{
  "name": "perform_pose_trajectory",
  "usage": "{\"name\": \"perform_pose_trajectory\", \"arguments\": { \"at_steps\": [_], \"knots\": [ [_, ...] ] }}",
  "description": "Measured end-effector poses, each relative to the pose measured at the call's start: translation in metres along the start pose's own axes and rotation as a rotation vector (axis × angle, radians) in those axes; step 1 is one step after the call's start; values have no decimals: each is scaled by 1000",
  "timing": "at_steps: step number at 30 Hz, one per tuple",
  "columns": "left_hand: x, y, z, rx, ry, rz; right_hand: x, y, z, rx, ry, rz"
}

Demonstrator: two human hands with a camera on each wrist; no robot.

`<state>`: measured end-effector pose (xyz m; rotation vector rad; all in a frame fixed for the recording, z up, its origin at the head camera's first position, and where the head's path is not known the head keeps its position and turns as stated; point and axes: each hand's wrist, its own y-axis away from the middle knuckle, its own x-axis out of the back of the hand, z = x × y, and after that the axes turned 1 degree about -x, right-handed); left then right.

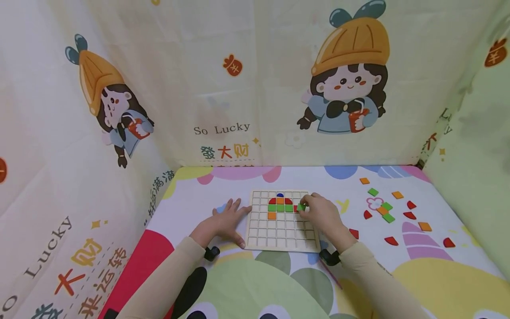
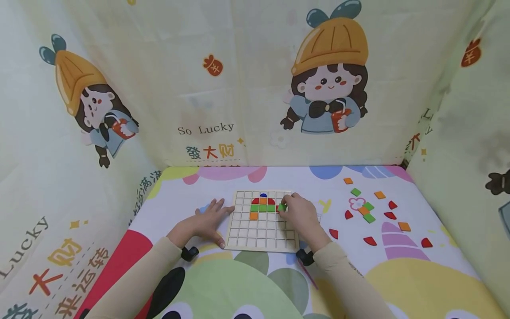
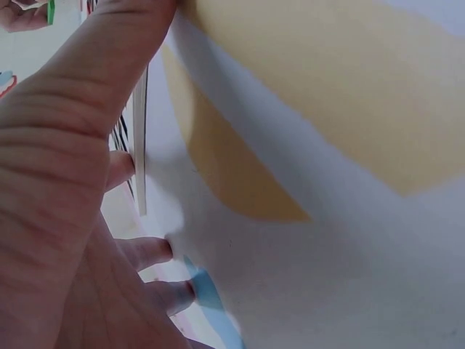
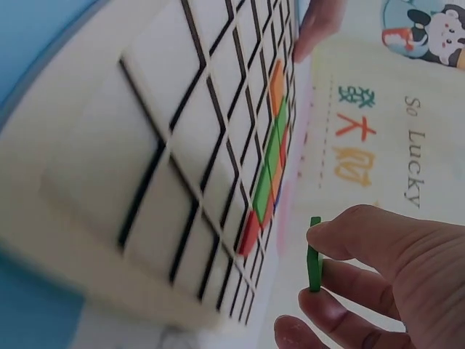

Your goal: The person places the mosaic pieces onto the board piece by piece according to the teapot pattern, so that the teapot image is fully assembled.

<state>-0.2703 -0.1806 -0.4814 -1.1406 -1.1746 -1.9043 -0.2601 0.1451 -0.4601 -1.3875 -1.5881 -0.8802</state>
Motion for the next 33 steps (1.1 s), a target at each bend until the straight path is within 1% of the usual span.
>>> {"name": "perform_pose_trajectory", "arguments": {
  "at_steps": [6, 10, 14, 18, 23, 27, 33],
  "knots": [
    [-1, 2, 0, 0, 3, 1, -15, -3, -9, 35, -7, 8],
    [-2, 3, -3, 1, 2, 7, -24, -7, -17, 41, -20, -12],
    [-4, 3, -4, -8, 8, 15, -38, -10, -22, 50, -16, -24],
    [-3, 2, -3, -20, 18, 14, -48, -10, -26, 67, -9, -17],
    [-1, 0, -4, -10, 4, 14, -50, -11, -35, 96, 4, 6],
    [-1, -1, -4, -17, 13, 21, -51, -13, -39, 88, 7, 5],
    [0, 1, 0, -20, 19, 17, -54, -13, -38, 71, -22, 4]
  ]
}}
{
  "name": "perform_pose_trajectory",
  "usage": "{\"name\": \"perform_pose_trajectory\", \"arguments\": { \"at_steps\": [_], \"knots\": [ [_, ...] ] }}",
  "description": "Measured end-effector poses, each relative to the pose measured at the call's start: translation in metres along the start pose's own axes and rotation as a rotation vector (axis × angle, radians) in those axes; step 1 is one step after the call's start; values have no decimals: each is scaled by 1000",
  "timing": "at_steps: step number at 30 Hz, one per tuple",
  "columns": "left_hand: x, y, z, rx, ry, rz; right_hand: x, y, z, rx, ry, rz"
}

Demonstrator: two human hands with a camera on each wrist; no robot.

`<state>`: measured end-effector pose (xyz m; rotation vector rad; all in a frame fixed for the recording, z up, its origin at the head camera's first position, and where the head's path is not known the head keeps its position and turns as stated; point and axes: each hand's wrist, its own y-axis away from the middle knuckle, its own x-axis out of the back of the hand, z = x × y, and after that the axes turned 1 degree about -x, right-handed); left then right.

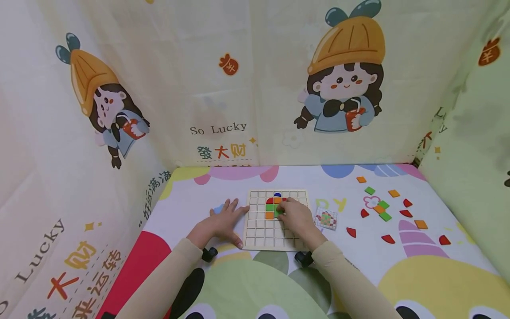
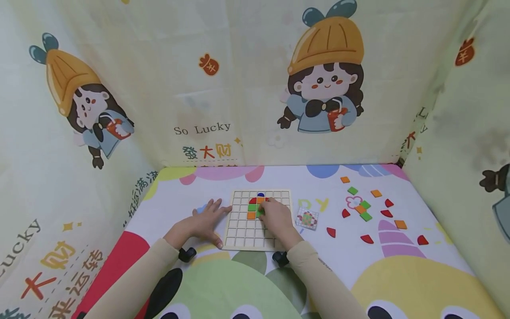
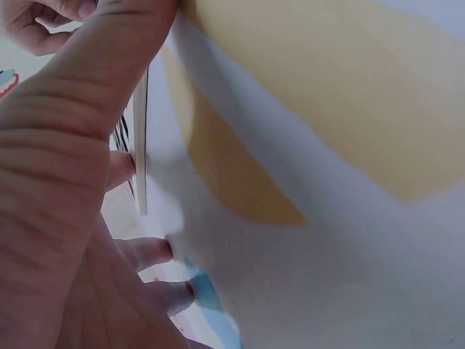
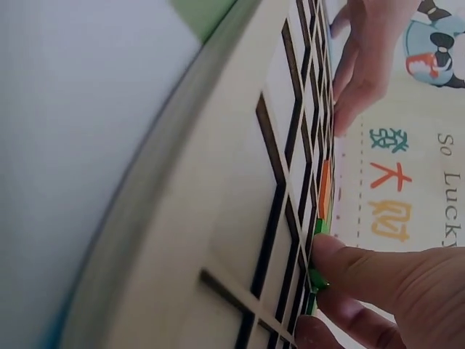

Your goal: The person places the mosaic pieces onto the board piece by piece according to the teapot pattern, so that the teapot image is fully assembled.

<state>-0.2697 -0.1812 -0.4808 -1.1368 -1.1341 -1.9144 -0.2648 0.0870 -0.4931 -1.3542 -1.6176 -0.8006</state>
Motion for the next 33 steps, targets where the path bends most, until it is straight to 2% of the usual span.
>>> {"name": "perform_pose_trajectory", "arguments": {
  "at_steps": [10, 16, 23, 33],
  "knots": [
    [-2, -1, 1, -2, -2, -4, 6, 2, 0, 22, 4, -8],
    [0, -1, 0, 16, -12, -10, 7, 2, -1, -1, -18, -39],
    [-2, -2, -1, 5, -17, -13, 9, 1, 4, -13, -18, -66],
    [-4, -3, -3, 4, -13, -7, 20, 3, 19, -10, 1, 8]
  ]
}}
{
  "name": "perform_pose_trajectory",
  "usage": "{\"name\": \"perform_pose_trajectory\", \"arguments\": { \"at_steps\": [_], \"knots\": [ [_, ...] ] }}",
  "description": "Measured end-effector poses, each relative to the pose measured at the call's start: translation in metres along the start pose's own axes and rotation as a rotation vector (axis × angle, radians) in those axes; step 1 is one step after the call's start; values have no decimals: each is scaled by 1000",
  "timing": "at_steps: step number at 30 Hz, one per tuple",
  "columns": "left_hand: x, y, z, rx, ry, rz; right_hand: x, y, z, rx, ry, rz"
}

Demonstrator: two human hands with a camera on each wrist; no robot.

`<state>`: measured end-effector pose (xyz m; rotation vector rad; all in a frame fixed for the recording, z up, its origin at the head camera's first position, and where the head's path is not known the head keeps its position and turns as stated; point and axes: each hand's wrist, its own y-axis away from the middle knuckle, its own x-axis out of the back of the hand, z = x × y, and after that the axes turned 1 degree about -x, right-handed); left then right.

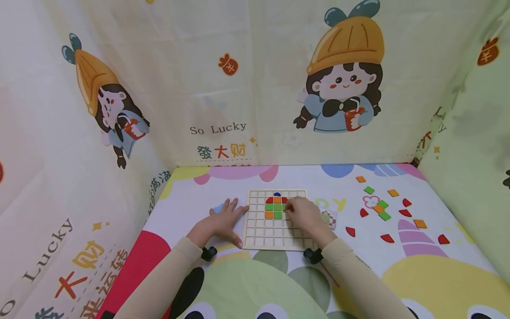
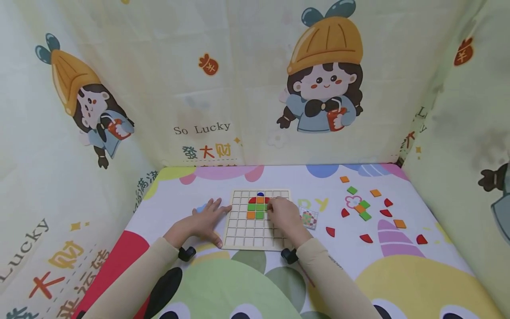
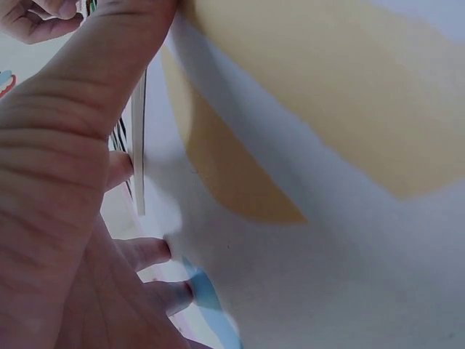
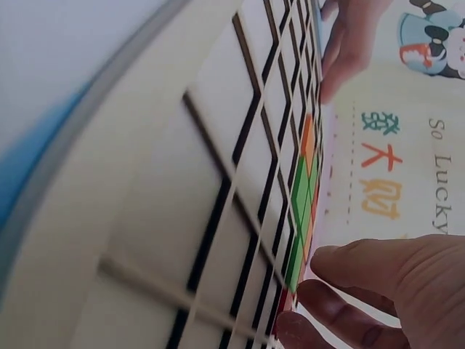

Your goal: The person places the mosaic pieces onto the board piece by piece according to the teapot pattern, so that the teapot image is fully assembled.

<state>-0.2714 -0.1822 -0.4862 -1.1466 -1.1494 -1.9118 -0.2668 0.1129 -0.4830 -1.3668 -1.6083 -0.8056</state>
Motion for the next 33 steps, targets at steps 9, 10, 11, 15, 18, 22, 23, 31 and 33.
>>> {"name": "perform_pose_trajectory", "arguments": {
  "at_steps": [9, 10, 11, 15, 18, 22, 23, 31, 33],
  "knots": [
    [0, 1, -1, 12, -2, -5, 13, 1, 20, -12, 42, 11],
    [0, 2, -1, 11, 2, -4, 15, 2, 22, -15, 45, 7],
    [0, 2, -1, 12, 3, -8, 18, 2, 24, -21, 50, 4],
    [1, 3, 0, 11, 7, -8, 26, 5, 33, -49, 76, 0],
    [1, 3, 0, 10, 10, -4, 30, 7, 41, -72, 91, -3],
    [2, 3, 0, 3, 17, -2, 35, 11, 54, -77, 103, 4],
    [2, 4, 0, 2, 18, -2, 36, 12, 57, -76, 108, 11],
    [2, 2, -1, -1, 18, 4, 47, 19, 77, -93, 126, 16],
    [2, 2, 0, -4, 19, 3, 48, 21, 83, -97, 128, 15]
  ]
}}
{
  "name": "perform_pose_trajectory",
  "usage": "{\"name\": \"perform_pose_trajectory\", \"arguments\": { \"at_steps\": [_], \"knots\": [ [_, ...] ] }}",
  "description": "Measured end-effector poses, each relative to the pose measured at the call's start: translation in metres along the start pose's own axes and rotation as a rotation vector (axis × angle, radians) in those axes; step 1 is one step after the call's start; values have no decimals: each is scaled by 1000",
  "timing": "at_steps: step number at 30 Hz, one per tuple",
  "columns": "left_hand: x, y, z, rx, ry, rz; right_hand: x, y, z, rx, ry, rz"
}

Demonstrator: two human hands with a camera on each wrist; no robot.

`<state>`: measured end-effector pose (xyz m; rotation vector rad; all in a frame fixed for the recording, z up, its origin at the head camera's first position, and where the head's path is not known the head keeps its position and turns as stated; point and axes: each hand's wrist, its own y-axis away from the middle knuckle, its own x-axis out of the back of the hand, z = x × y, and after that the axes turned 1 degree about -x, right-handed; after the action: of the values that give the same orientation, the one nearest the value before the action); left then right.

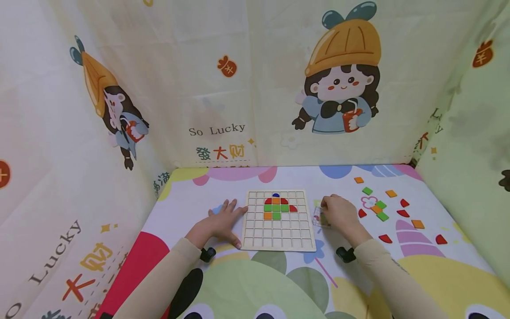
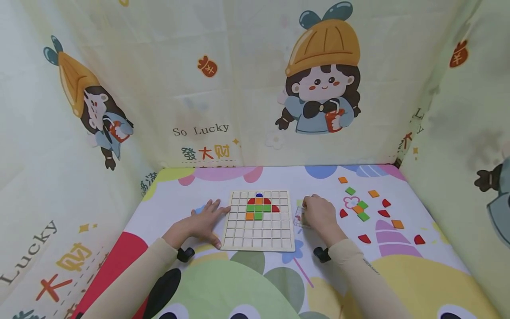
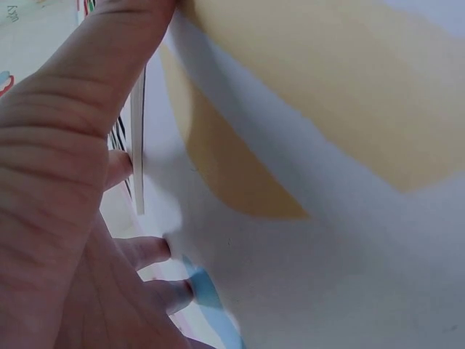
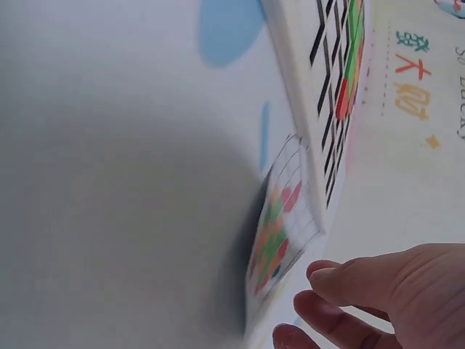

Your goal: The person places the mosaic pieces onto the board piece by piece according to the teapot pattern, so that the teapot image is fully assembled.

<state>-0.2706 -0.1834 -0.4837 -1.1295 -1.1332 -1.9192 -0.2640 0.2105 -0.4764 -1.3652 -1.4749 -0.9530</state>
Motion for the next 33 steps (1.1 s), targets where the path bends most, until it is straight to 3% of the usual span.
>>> {"name": "perform_pose_trajectory", "arguments": {
  "at_steps": [18, 29, 33],
  "knots": [
    [-1, 1, 2, 2, -8, -7, 16, 8, 44, -60, 52, -20],
    [1, 2, 3, 7, -4, -10, 24, 20, 62, -179, 70, -20],
    [0, 2, 3, 10, -7, -11, 27, 22, 68, -237, 69, -64]
  ]
}}
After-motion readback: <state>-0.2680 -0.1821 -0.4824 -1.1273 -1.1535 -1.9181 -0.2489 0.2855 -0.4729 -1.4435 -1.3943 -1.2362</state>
